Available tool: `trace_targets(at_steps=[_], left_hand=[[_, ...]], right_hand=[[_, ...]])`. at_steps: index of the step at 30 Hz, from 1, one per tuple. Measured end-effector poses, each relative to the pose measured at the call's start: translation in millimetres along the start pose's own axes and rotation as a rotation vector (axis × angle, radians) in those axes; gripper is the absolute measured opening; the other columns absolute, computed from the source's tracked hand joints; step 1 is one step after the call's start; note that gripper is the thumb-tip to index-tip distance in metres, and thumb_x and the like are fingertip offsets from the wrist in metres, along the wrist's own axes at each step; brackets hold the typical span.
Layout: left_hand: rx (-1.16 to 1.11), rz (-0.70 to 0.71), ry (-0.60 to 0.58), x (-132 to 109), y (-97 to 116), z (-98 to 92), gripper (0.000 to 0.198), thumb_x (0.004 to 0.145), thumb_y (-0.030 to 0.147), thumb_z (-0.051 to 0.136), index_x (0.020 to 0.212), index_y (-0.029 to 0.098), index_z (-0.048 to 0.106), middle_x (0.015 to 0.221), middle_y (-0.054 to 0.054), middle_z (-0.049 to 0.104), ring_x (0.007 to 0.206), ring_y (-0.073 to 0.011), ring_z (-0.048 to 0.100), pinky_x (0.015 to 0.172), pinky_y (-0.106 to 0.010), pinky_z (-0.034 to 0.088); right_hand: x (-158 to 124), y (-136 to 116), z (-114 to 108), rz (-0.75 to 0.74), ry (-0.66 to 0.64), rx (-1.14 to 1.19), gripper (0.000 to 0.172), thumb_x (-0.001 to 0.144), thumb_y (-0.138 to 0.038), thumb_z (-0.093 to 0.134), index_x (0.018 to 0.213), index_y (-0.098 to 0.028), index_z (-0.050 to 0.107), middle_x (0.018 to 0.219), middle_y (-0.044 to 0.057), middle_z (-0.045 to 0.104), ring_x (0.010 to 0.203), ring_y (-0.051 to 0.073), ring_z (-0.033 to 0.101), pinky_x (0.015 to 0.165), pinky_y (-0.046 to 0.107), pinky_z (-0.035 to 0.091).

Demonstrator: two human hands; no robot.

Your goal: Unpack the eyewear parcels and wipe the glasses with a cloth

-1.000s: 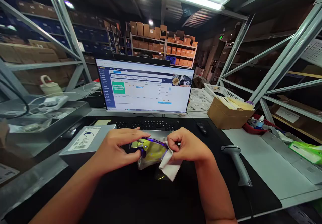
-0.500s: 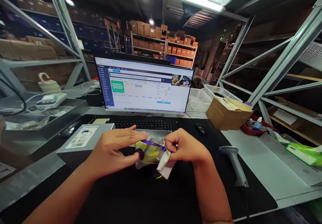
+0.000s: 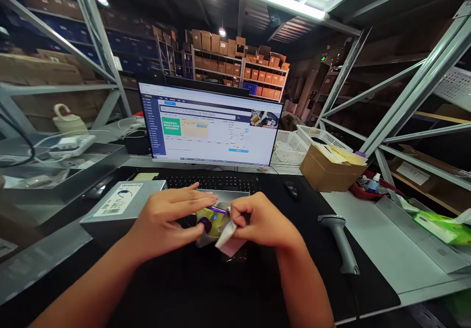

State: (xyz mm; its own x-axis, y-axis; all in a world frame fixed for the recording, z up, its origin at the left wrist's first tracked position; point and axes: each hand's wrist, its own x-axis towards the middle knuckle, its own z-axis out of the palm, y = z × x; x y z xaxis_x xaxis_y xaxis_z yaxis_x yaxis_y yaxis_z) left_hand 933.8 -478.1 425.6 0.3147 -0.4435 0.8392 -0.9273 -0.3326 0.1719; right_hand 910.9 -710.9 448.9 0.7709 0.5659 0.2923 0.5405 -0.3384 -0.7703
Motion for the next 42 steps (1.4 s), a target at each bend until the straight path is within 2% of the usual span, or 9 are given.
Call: trace_targets(at_steps=[3, 8, 15, 21, 25, 31, 37, 39, 42], left_hand=[[-0.064, -0.078, 0.005, 1.2, -0.7, -7.7, 0.036, 0.073, 0.013, 0.065, 0.106, 0.023, 0.076, 0.101, 0.0, 0.079, 0.089, -0.0181, 0.076, 0.1, -0.039, 0.059], [-0.115, -0.165, -0.018, 3.4, 0.8, -5.8, 0.037, 0.07, 0.014, 0.064, 0.103, 0.023, 0.078, 0.096, 0.001, 0.079, 0.086, -0.0189, 0.077, 0.099, -0.036, 0.059], [-0.075, -0.305, 0.043, 6.6, -14.9, -15.7, 0.039, 0.069, 0.015, 0.064, 0.103, 0.024, 0.079, 0.099, 0.0, 0.079, 0.1, -0.0251, 0.075, 0.095, -0.039, 0.061], [-0.02, -0.365, -0.004, 4.8, -11.0, -14.4, 0.041, 0.073, 0.019, 0.065, 0.111, 0.027, 0.076, 0.107, 0.0, 0.077, 0.103, -0.0259, 0.074, 0.093, -0.043, 0.062], [-0.008, -0.308, 0.024, 4.8, -5.6, -10.9, 0.038, 0.074, 0.019, 0.065, 0.11, 0.022, 0.076, 0.107, -0.002, 0.077, 0.105, -0.0277, 0.072, 0.097, -0.044, 0.06], [0.074, -0.19, 0.044, 4.1, -3.2, -11.2, 0.037, 0.076, 0.016, 0.064, 0.11, 0.019, 0.075, 0.109, -0.004, 0.077, 0.102, -0.025, 0.074, 0.1, -0.043, 0.058], [0.211, -0.004, -0.07, 0.0, 9.5, 4.3, 0.044, 0.074, 0.002, 0.052, 0.11, 0.017, 0.072, 0.112, -0.008, 0.076, 0.104, -0.0251, 0.073, 0.104, -0.054, 0.055], [0.151, 0.012, -0.09, -0.1, 11.7, 3.6, 0.044, 0.073, 0.001, 0.052, 0.109, 0.018, 0.072, 0.112, -0.007, 0.076, 0.104, -0.0235, 0.073, 0.104, -0.051, 0.056], [0.019, -0.018, -0.085, 0.7, 10.6, -6.9, 0.038, 0.076, 0.007, 0.06, 0.11, 0.021, 0.072, 0.113, -0.004, 0.076, 0.103, -0.02, 0.073, 0.105, -0.044, 0.055]], right_hand=[[-5.4, 9.7, -19.4, -0.066, -0.097, 0.092, 0.036, 0.066, -0.006, 0.067, 0.054, -0.02, 0.036, 0.052, -0.009, 0.038, 0.052, 0.006, 0.031, 0.05, 0.022, 0.024], [-7.1, 17.0, -26.0, -0.07, -0.122, 0.078, 0.035, 0.064, -0.006, 0.068, 0.051, -0.02, 0.038, 0.051, -0.008, 0.04, 0.05, 0.006, 0.032, 0.049, 0.023, 0.025], [-0.2, 30.5, -34.7, 0.02, 0.176, 0.194, 0.04, 0.065, -0.014, 0.07, 0.053, -0.021, 0.032, 0.052, -0.009, 0.034, 0.05, 0.006, 0.028, 0.047, 0.02, 0.021], [3.3, 29.0, -29.6, 0.049, 0.182, 0.268, 0.048, 0.066, -0.024, 0.08, 0.054, -0.021, 0.034, 0.054, -0.009, 0.033, 0.052, 0.006, 0.026, 0.048, 0.02, 0.022], [1.2, 22.6, -27.5, 0.043, 0.21, 0.311, 0.049, 0.064, -0.025, 0.082, 0.054, -0.02, 0.035, 0.054, -0.009, 0.034, 0.053, 0.006, 0.025, 0.049, 0.02, 0.022], [-0.7, 12.0, -21.2, 0.078, 0.22, 0.285, 0.047, 0.068, -0.03, 0.08, 0.057, -0.021, 0.035, 0.055, -0.008, 0.035, 0.053, 0.007, 0.028, 0.05, 0.021, 0.025], [7.2, -4.1, 21.1, 0.084, 0.307, -0.203, 0.026, 0.073, -0.01, 0.062, 0.061, -0.02, 0.042, 0.061, -0.006, 0.048, 0.06, 0.01, 0.039, 0.056, 0.022, 0.028], [5.5, -4.6, 23.9, 0.051, 0.273, -0.236, 0.025, 0.073, -0.007, 0.06, 0.061, -0.02, 0.042, 0.06, -0.007, 0.048, 0.059, 0.009, 0.039, 0.056, 0.022, 0.027], [-1.2, 1.3, 8.2, -0.029, 0.069, -0.124, 0.029, 0.072, -0.009, 0.063, 0.057, -0.02, 0.04, 0.055, -0.008, 0.043, 0.054, 0.008, 0.035, 0.053, 0.022, 0.026]])
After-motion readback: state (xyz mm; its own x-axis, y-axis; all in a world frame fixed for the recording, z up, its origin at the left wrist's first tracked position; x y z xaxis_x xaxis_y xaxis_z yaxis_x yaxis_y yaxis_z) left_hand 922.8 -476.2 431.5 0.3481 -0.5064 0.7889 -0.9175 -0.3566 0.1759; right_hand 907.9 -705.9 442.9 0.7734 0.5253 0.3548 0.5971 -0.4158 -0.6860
